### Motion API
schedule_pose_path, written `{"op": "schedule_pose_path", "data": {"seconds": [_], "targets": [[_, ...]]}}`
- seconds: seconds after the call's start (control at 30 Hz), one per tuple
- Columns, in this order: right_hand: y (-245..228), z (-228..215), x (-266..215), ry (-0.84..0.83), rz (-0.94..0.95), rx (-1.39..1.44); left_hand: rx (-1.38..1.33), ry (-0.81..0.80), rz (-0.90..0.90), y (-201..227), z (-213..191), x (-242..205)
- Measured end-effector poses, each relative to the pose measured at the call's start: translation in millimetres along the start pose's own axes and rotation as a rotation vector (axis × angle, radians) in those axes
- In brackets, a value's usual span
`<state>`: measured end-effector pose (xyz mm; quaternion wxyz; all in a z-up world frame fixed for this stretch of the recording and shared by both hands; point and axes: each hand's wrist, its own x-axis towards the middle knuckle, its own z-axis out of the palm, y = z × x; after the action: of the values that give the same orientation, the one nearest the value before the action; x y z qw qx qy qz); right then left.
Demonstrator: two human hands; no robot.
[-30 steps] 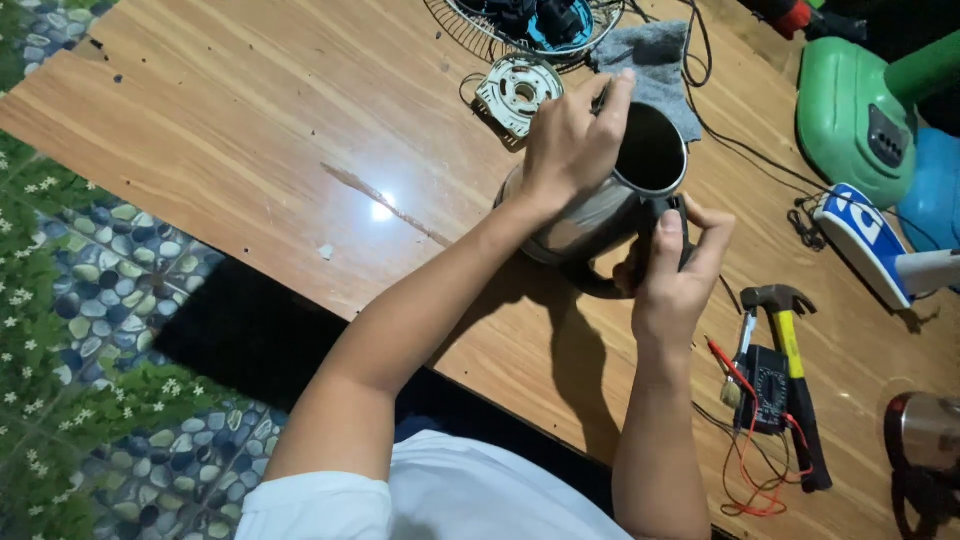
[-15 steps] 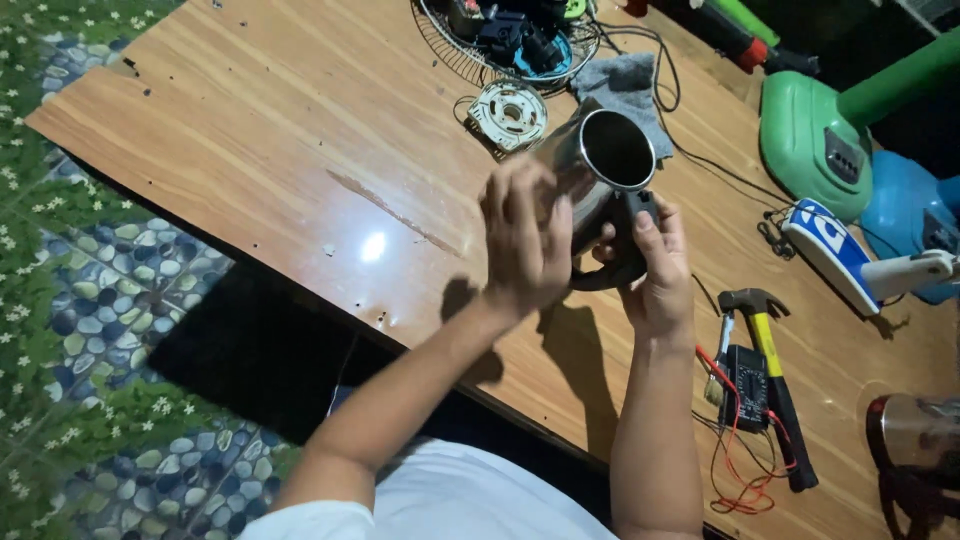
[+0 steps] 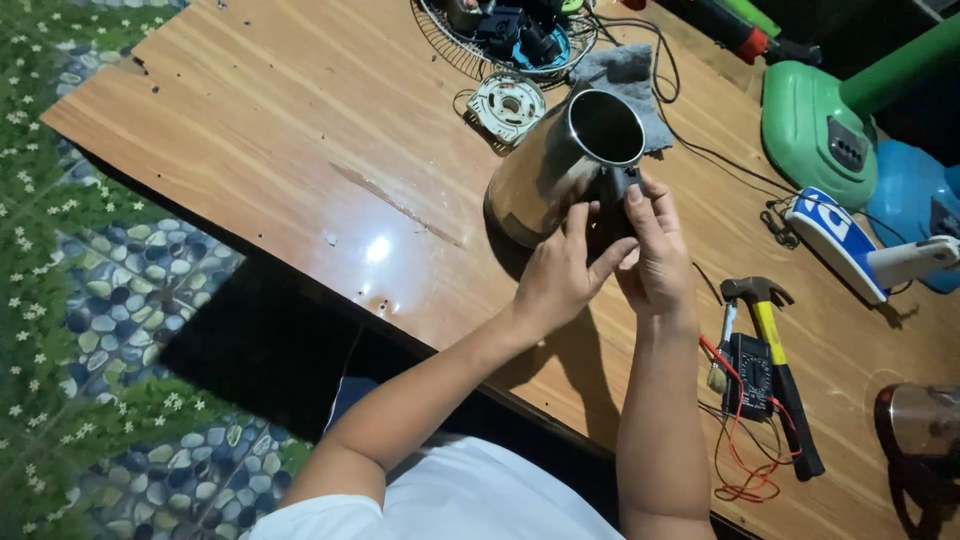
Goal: Assembling the handle of an electric kettle by fitting and snapping plastic components together using hands and a small tool.
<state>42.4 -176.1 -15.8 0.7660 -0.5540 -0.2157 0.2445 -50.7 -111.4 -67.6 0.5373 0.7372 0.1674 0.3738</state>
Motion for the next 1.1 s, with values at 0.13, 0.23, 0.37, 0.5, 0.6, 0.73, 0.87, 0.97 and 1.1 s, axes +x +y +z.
{"op": "schedule_pose_path", "data": {"seconds": [0.13,0.23,0.37,0.5,0.6,0.73,0.87,0.97,1.1], "targets": [[1.6,-15.3,4.0,0.003,0.004,-0.06,-0.025,-0.064,0.049,-16.5,20.8,-0.2],[1.1,-18.0,0.8,0.005,-0.001,-0.122,0.198,-0.026,0.137,-36.2,46.8,-4.8],[-0.7,-17.8,-2.3,0.014,-0.011,-0.161,0.136,0.148,0.223,-18.4,42.0,-3.3],[-16.7,14.9,-15.8,-0.014,-0.244,-0.383,-0.059,0.166,0.22,-7.2,32.6,-6.7],[-19.4,5.5,-18.1,-0.026,-0.423,-0.63,-0.218,0.043,0.183,-3.6,22.7,-7.8],[-21.3,1.5,-19.3,-0.031,-0.42,-0.714,-0.129,0.013,0.215,-4.5,25.4,-10.7],[-27.4,8.5,-21.1,-0.033,-0.413,-0.717,-0.23,0.108,0.215,-9.7,32.8,-1.7],[-25.4,4.5,-21.3,-0.033,-0.407,-0.714,-0.247,0.108,0.186,-31.3,45.7,0.5],[-20.1,2.6,-23.9,-0.057,-0.399,-0.637,-0.28,0.052,0.196,-46.9,52.9,0.2]]}}
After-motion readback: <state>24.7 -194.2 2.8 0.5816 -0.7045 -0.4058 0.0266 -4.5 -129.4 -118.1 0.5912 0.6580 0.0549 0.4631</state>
